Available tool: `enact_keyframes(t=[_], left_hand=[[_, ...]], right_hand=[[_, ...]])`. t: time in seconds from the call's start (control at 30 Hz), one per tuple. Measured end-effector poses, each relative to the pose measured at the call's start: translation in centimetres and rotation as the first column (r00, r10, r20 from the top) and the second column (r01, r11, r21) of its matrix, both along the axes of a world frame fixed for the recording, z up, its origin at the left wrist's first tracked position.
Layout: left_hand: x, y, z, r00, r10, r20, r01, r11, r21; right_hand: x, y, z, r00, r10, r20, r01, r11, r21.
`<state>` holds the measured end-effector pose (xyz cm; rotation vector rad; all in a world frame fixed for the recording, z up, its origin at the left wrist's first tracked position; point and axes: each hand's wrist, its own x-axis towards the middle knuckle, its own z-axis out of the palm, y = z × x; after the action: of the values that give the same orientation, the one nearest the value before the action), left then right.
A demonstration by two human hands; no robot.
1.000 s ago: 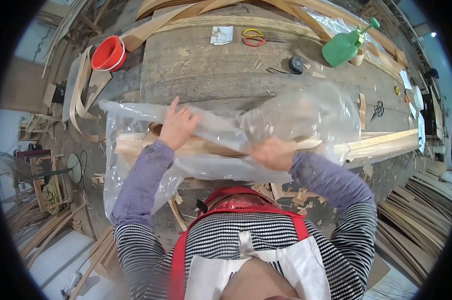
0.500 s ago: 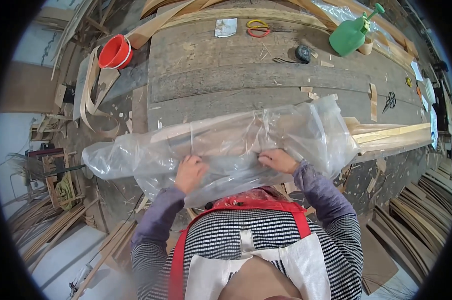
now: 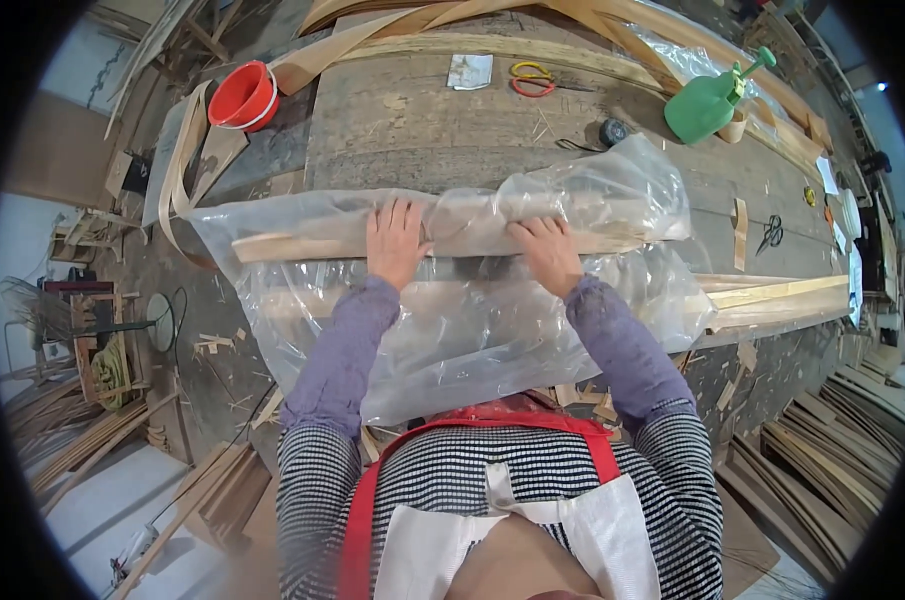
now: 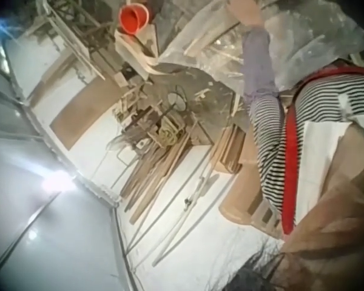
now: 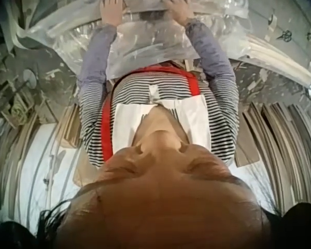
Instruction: The recorder packages wooden strips in plastic and subsequently inspects and tests a small electronic circuit board component with an LED light.
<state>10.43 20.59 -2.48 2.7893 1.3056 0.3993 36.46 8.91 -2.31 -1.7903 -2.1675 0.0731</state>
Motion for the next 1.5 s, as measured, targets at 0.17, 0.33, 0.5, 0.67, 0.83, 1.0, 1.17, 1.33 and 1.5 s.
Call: enact_keyframes(t=[0.17,0.33,0.5,0.67,0.83,1.0,1.17,1.33,1.5], left_hand=[[1.9,3.9,-0.2,0.988,-0.138,-0.070,0.139,0.990,0.016],[2.1,5.9,0.3,0.961,-0.213,-0.176,0.174,0.961,-0.216],[1.4,5.5,-0.5,0.970,-0.177,-0.165,0.144,0.970,-0.194],[0.9,3.0,-1.9,0.961,-0.264,-0.082,0.264,0.964,-0.006],[-0.3,2.7,-3.5,0.980,-0.199,-0.032,0.201,0.967,0.156],[0.0,1.7,-3.9,0.993,-0.085,-0.077,0.095,0.987,0.131],[-2.3,-6.0,-4.7,0.995,-0.080,-0.054,0.088,0.981,0.174],[-4.6,-9.0,-3.9,0.997,-0.052,0.063,0.066,0.970,-0.236],[-4.1,-8.4,-4.6,0.994,-0.081,-0.067,0.051,0.930,-0.364]], right_hand=[[0.9,2.4,-0.6,0.991,-0.035,0.129,0.028,0.998,0.056],[4.3,2.1,-0.4,0.967,0.061,0.249,-0.024,0.988,-0.149],[0.6,-3.8,-2.8,1.000,0.023,-0.001,-0.022,0.972,-0.233],[-0.7,-3.4,-4.0,0.957,-0.266,-0.117,0.177,0.853,-0.492],[2.5,-0.3,-4.7,0.950,-0.164,-0.266,0.100,0.966,-0.238],[1.6,-0.4,-5.4,0.979,-0.161,-0.124,0.145,0.981,-0.131],[1.2,-3.9,-3.9,0.997,-0.075,-0.031,0.044,0.828,-0.559],[-2.4,-0.8,4.3,0.812,0.074,-0.579,-0.352,0.853,-0.385],[-1.0,1.9,2.0,0.978,0.145,-0.150,-0.159,0.983,-0.092]])
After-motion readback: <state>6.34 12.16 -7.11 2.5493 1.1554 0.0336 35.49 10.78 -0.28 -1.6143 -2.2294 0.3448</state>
